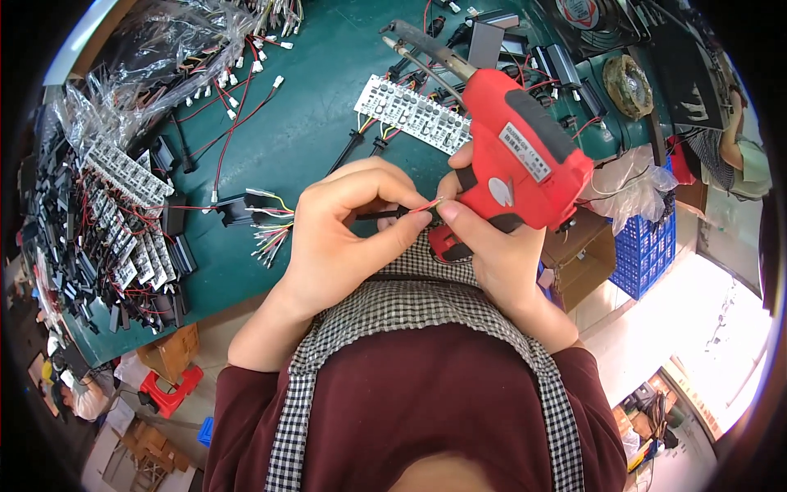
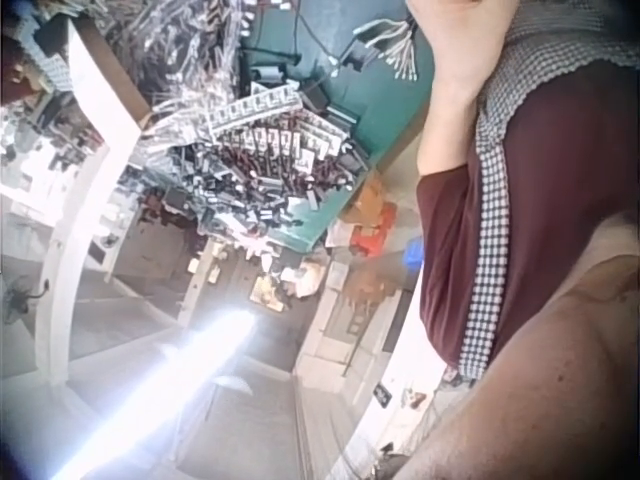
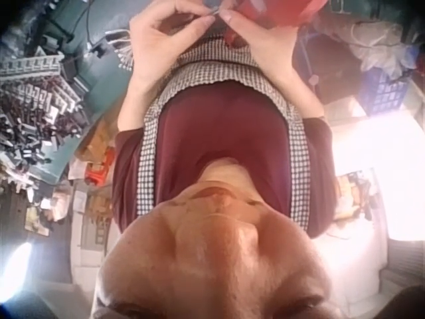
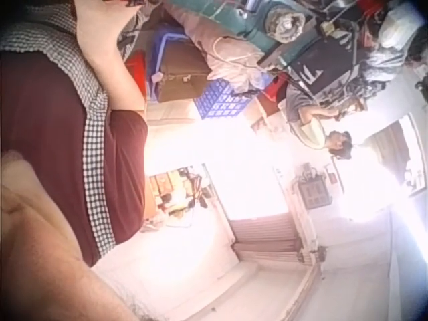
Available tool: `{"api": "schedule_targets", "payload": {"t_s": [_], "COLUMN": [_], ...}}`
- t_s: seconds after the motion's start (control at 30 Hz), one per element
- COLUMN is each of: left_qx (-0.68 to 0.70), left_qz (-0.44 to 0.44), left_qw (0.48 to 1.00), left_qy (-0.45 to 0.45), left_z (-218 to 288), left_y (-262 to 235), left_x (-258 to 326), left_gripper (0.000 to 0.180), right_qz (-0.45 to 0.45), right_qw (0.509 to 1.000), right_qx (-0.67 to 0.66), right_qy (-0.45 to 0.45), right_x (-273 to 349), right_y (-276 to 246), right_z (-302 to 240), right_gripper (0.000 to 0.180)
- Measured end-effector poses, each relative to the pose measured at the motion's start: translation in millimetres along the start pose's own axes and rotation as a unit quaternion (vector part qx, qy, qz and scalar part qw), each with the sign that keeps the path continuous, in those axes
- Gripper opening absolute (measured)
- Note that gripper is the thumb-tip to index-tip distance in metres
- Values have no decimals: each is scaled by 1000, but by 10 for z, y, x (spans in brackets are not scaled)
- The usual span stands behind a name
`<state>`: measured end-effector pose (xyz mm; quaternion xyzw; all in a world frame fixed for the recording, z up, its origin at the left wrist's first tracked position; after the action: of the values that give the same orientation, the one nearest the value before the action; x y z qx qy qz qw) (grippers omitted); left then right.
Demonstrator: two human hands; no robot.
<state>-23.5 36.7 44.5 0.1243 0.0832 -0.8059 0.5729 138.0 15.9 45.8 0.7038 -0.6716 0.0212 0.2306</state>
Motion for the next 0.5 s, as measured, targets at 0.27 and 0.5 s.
{"api": "schedule_targets", "payload": {"t_s": [0.27,0.5], "left_qx": [-475,-568], "left_qz": [2,-105], "left_qw": [756,770], "left_qy": [451,271], "left_z": [-96,-372], "left_y": [106,91], "left_x": [-119,-117], "left_gripper": [17,26], "right_qz": [26,29], "right_qw": [998,998], "right_qx": [19,39], "right_qy": [-62,37], "right_x": [21,353], "right_y": [-198,-715], "right_z": [-77,-25], "right_gripper": [30,53]}}
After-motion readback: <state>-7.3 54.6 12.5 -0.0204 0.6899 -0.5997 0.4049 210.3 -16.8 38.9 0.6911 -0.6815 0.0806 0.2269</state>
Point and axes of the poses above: each hand's wrist, its own x-axis away from the middle knuckle, its own y-axis out of the palm, z = x × y, the point moved 1 cm from there along -x, towards the middle knuckle, and after that the axes turned 15 degrees about y, right-handed, at the moved point
